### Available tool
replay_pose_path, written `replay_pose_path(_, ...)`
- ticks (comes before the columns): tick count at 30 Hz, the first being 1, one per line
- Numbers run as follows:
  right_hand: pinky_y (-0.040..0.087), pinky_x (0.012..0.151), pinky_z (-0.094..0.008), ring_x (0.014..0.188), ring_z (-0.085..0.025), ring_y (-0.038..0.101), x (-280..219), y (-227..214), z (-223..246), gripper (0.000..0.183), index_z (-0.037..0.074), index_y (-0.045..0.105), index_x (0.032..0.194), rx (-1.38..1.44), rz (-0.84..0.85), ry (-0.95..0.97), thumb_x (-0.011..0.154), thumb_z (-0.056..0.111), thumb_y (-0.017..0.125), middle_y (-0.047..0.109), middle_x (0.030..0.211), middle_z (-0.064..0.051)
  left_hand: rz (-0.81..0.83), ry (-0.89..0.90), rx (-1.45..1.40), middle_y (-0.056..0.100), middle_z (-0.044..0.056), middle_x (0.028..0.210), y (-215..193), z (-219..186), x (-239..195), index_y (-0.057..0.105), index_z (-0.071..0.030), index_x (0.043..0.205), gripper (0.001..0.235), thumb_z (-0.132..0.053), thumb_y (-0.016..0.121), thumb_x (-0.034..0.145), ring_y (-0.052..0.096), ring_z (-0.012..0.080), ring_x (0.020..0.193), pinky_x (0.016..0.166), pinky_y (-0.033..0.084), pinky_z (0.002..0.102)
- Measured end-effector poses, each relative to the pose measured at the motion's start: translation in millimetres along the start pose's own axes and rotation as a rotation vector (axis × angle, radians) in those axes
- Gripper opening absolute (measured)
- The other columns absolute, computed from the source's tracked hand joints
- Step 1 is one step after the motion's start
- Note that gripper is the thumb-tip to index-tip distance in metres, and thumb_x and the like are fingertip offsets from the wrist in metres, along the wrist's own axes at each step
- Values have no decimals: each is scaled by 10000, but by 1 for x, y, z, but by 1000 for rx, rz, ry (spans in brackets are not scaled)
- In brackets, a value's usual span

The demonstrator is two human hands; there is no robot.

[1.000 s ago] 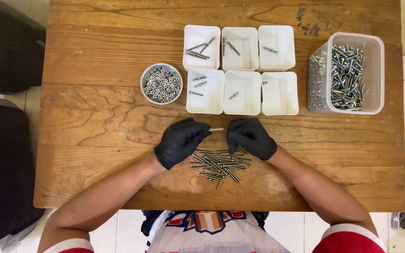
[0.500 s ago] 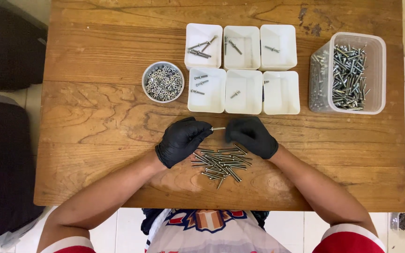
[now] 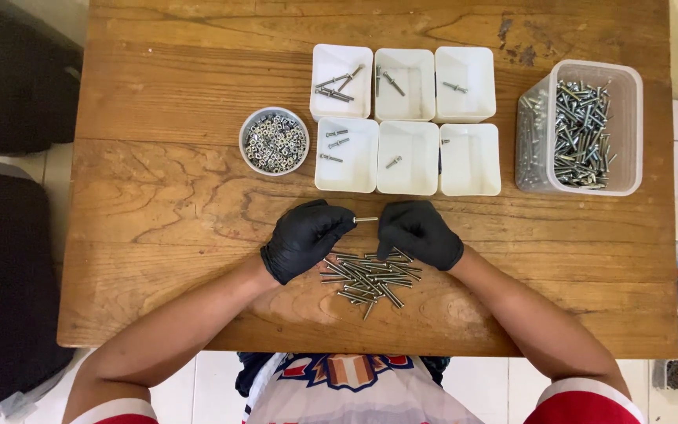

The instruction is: Assembling screws and nuts by hand and sorting them into plastic bins

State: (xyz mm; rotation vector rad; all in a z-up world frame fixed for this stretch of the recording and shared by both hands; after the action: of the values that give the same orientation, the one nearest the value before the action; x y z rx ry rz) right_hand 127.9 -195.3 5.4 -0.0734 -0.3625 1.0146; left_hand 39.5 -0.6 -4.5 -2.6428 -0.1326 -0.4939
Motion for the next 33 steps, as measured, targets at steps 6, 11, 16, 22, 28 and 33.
replay_pose_path(6,560,728,-365,733,-206,715,-8,-4,-20,197,13,730,1107,31,-80,107,1014,100,580,741,756,-98,6,-4,-25,768,116,875,-3,-7,3,770,-96,981,69,-76,748,919,740,353,838,759,613,413)
replay_pose_path(11,581,739,-375,745,-269,742,3,-1,8,135,38,752,915,-15,-103,34,983,82,644,767,790,-117,24,-7,-9,760,129,890,-1,-4,1,756,-96,1019,92,-94,743,928,729,365,869,772,603,415)
replay_pose_path(16,569,714,-374,711,-274,727,9,1,12,285,92,747,752,-16,-64,26,1008,131,628,741,752,-89,69,-24,-33,747,170,881,-2,-10,4,747,-70,1007,74,-72,720,939,719,408,864,749,601,453)
replay_pose_path(22,582,719,-388,733,-230,737,14,-1,25,216,50,761,854,-6,-128,96,1005,119,624,745,731,-109,28,-7,54,756,89,854,0,-5,2,770,-138,1025,97,-134,763,929,734,318,851,791,597,378)
replay_pose_path(28,541,664,-364,648,-247,679,10,-1,12,305,76,737,757,11,-49,90,1012,184,610,699,699,-105,100,-28,0,725,146,789,-2,-8,8,754,-108,1012,79,-124,730,939,718,373,798,733,591,452)
replay_pose_path(33,561,734,-325,683,-169,679,3,-3,-1,270,29,701,1229,47,-118,181,987,113,617,714,699,-77,69,-51,34,720,58,752,-3,-19,9,756,-169,963,39,-164,752,925,723,281,759,715,595,350)
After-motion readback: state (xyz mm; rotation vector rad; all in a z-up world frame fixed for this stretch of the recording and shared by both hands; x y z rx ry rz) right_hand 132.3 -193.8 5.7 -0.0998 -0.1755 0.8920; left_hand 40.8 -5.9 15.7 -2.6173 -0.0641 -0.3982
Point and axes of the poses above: each hand's wrist, its own x-axis towards the middle knuckle, its own y-axis out of the palm, z = x × y, the point moved 4 cm from there along x, towards the middle knuckle
